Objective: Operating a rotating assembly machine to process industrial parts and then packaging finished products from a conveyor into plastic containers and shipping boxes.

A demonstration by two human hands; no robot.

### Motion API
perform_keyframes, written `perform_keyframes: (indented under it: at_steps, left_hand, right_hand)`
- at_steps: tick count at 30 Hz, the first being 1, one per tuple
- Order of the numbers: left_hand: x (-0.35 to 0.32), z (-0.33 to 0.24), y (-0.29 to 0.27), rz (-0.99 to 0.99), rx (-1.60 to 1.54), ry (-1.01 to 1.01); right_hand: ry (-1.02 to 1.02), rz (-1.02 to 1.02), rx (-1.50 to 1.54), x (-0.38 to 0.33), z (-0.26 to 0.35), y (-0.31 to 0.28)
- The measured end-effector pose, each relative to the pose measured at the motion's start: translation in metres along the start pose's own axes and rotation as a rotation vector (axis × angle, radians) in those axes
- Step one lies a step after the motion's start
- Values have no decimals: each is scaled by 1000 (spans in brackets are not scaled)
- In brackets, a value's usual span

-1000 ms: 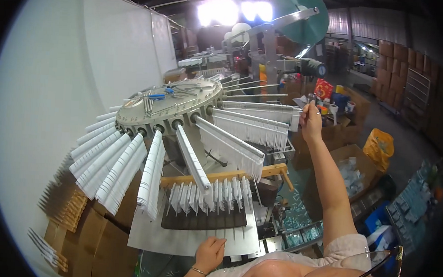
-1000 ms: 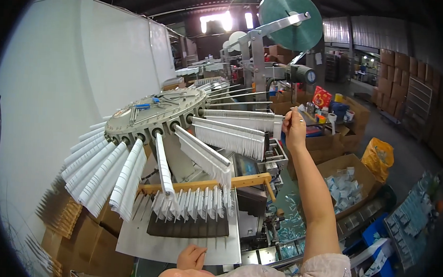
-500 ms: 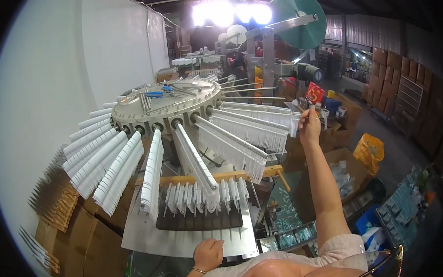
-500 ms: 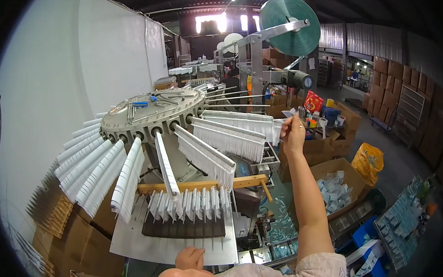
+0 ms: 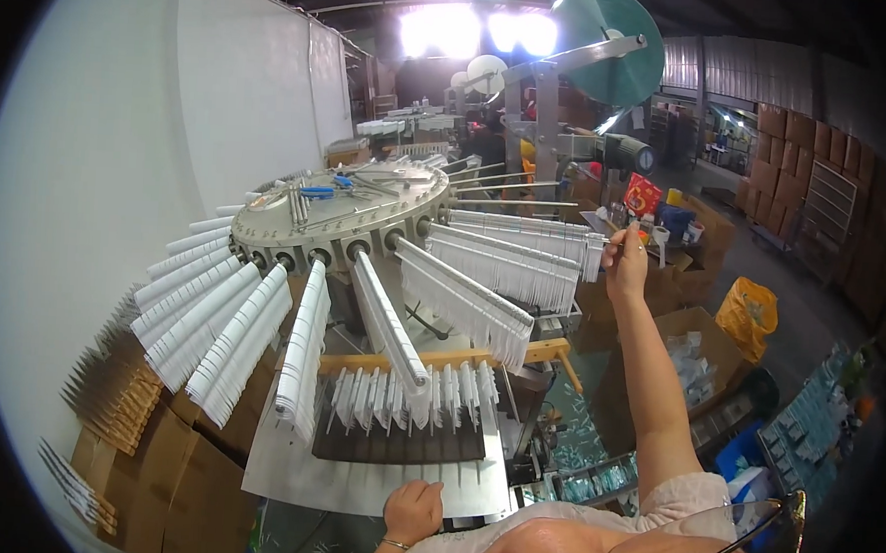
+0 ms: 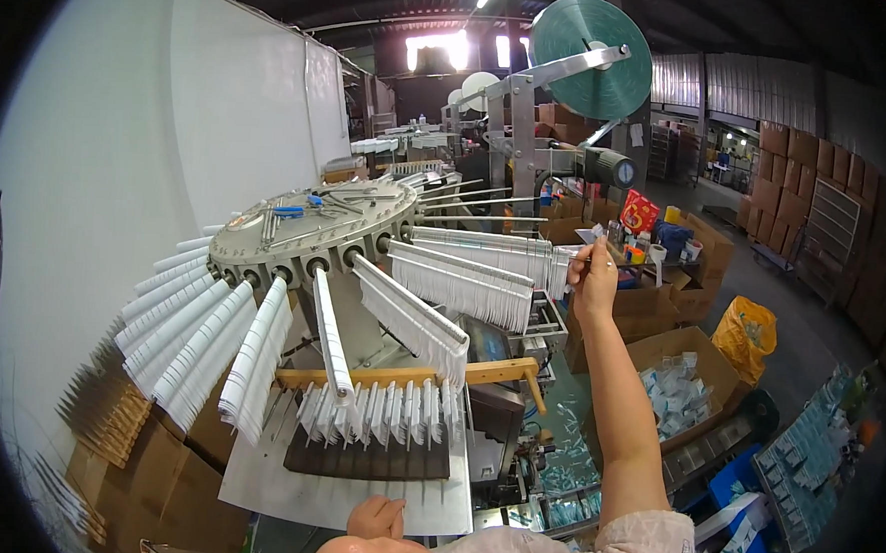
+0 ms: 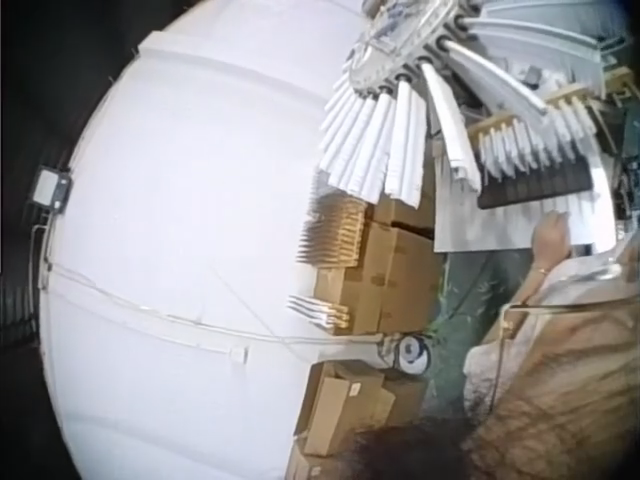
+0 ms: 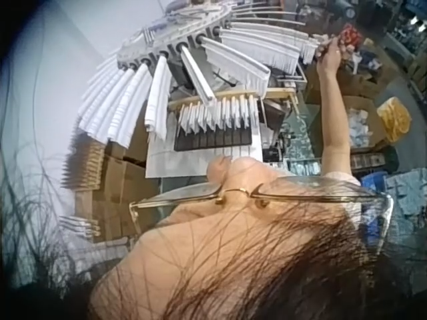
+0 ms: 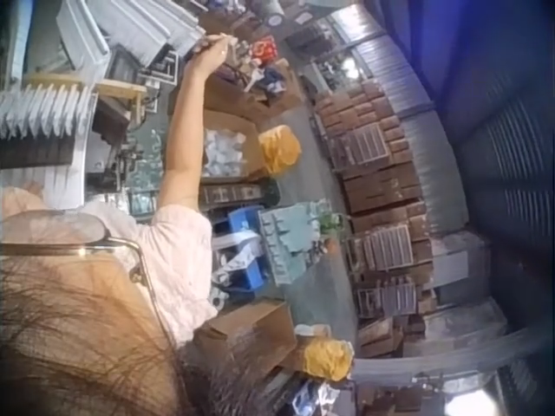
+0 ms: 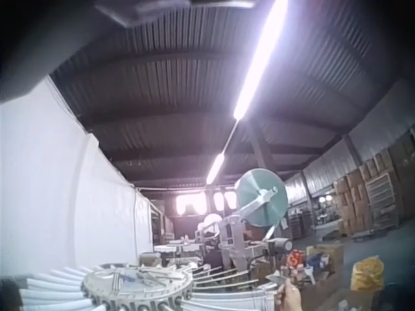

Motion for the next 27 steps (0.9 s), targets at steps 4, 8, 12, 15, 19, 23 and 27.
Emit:
perform_keyframes:
  at_steps: [4,8,12,15,19,23,27]
  left_hand:
    - [1,-2,-3,-12,2,4]
    - [1,-1,-2,-20,10,4]
    - [-1,1,-1,-28,29,19]
    - [-1,1,0,-28,27,25]
    - [3,-2,-1,-42,13,40]
    - [-4,5,5,-48,-12,35]
    - [-5,4,5,-52,-6,53]
  right_hand:
    - [-11,-3,-26,-1,2,3]
    - [-23,18,18,0,3,5]
    - [-18,20,-15,2,0,4]
    - [-5,18,4,3,-3,1]
    - [-2,12,-29,3,-1,-3]
    - [3,41,2,4,-6,-1]
    - [-5,41,46,2,1,1]
Point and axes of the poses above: each hand's wrist, its own x-axis towards the middle knuckle, its own y-axis out of the palm, z = x × y, the point moved 9 cm from there along x, towards the middle knuckle, and after that the axes turned 1 degree about z, right-handed, at the moved point
